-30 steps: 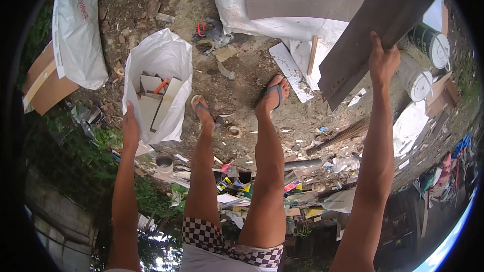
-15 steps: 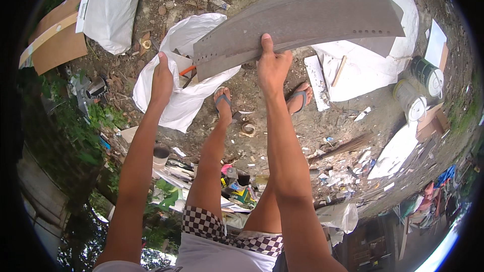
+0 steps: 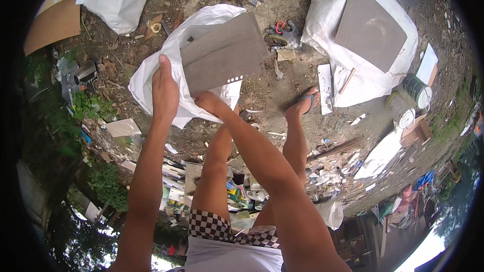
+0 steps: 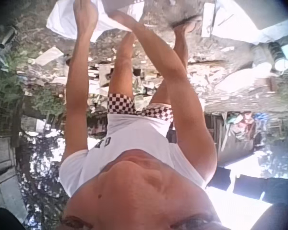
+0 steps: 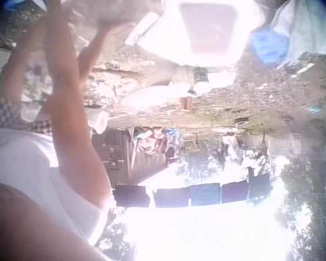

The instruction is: The person sorts through scattered debris on the ground, picking up flat pieces of material and placing them into a white bag. They repeatedly lift, fold, and stack the pieces before bagging them.

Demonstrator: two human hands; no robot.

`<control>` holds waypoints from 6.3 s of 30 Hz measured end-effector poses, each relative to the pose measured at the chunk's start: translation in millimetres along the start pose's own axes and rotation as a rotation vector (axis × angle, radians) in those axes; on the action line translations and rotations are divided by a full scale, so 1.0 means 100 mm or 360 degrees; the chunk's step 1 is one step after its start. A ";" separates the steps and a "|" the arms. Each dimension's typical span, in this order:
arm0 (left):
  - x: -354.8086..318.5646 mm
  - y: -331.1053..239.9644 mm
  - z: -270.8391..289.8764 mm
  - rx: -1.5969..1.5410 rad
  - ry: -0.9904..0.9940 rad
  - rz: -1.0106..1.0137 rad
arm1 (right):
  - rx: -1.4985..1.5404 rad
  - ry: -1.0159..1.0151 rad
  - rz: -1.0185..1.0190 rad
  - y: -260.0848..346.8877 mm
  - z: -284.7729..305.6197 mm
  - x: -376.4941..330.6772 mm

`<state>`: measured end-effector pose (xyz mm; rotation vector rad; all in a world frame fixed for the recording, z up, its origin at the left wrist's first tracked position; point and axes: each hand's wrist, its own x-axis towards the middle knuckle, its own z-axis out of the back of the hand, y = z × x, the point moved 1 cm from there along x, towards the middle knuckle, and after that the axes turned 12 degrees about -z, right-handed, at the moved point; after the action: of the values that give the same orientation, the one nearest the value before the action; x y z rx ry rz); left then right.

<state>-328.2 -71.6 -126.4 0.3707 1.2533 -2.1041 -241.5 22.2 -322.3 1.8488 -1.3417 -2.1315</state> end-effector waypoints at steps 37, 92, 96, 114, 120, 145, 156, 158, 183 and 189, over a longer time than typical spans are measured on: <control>-1.50 0.57 1.65 -0.0304 -0.0968 0.0375 | 0.0179 -0.0728 0.0183 1.03 -0.03 -0.62; -1.11 -0.85 -3.55 -0.0802 0.1012 -0.0177 | 0.2973 -0.1007 0.0185 -2.08 2.18 -2.92; -0.97 -0.69 -3.47 -0.0294 0.0770 -0.0449 | 0.2820 -0.0764 -0.0455 -1.97 1.97 -3.01; -2.78 -1.54 -3.73 0.0507 0.1637 -0.1438 | 0.1603 -0.1930 -0.0425 -1.92 2.89 -5.04; -1.14 -1.26 -2.07 0.1176 0.0315 -0.1332 | 0.1704 -0.1812 -0.0486 -2.46 3.14 -5.86; 0.69 0.15 -0.72 0.0500 0.0896 -0.0327 | 0.0697 -0.1042 -0.0128 -0.23 3.54 -2.79; 0.52 0.05 -0.47 0.0595 0.0713 -0.0380 | 0.0631 -0.0898 -0.0455 -0.84 4.14 -4.42; 0.23 0.06 -0.44 0.0451 0.0628 -0.0405 | 0.0536 -0.0761 -0.0522 -1.07 4.29 -4.57; -1.39 0.06 -4.16 0.1014 0.0912 -0.1557 | -0.0627 -0.1712 -0.0210 -3.09 2.15 -1.71; -0.34 0.64 -5.08 0.1721 0.1112 -0.1201 | -0.0694 -0.1604 -0.0249 -3.29 1.75 -1.41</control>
<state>-303.4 357.5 -406.5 1.3470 0.4109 -3.3813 -178.6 403.8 -417.7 0.7075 -0.6299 -3.2598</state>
